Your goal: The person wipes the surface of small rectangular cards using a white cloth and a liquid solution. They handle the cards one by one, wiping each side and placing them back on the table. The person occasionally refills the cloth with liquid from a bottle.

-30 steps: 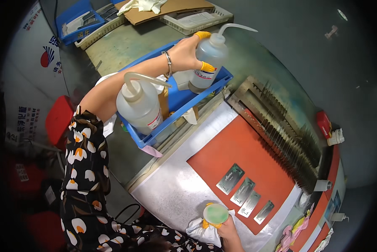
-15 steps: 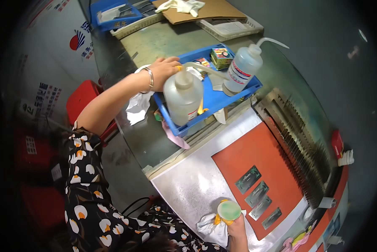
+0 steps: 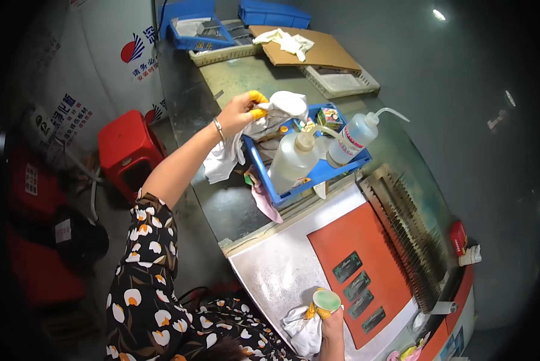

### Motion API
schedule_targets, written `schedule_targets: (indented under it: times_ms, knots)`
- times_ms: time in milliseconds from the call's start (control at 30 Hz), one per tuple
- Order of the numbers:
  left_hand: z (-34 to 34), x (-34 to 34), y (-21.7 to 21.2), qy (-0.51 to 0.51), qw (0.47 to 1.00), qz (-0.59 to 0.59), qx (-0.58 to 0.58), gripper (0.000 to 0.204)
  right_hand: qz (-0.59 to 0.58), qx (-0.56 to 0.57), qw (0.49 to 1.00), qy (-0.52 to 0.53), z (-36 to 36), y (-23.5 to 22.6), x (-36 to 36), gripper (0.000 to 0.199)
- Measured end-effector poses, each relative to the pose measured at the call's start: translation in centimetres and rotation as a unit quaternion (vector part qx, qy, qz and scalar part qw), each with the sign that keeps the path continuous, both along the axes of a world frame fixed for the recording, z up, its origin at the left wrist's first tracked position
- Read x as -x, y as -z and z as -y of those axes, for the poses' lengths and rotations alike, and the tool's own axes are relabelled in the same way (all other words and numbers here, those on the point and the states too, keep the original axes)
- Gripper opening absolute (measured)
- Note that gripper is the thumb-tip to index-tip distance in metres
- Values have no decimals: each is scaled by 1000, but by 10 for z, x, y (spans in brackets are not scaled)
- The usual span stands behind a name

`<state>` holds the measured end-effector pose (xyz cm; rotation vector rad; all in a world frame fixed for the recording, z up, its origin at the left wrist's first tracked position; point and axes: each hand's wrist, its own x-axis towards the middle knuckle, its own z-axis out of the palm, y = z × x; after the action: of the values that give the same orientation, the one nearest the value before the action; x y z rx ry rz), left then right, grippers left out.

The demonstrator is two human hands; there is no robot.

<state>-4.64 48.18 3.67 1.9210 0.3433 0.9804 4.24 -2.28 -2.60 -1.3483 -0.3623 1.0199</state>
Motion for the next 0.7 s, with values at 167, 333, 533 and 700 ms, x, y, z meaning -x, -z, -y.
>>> schedule_targets:
  times_ms: [167, 333, 533, 700]
  knots:
    - [7, -4, 0, -4, 995, -59, -81, 24, 57, 20, 998, -2, -3, -11, 6, 31]
    - [32, -11, -25, -37, 898, -359, -252, 36, 10, 25, 999, -47, -4, -7, -2, 34]
    - [122, 21, -44, -102, 960, 65, -254, 35, -19, 71, 965, -253, 16, -35, -9, 27]
    - [299, 24, -27, 412, 873, 8, -259, 69, 177, 62, 888, -419, -2, -66, -23, 21]
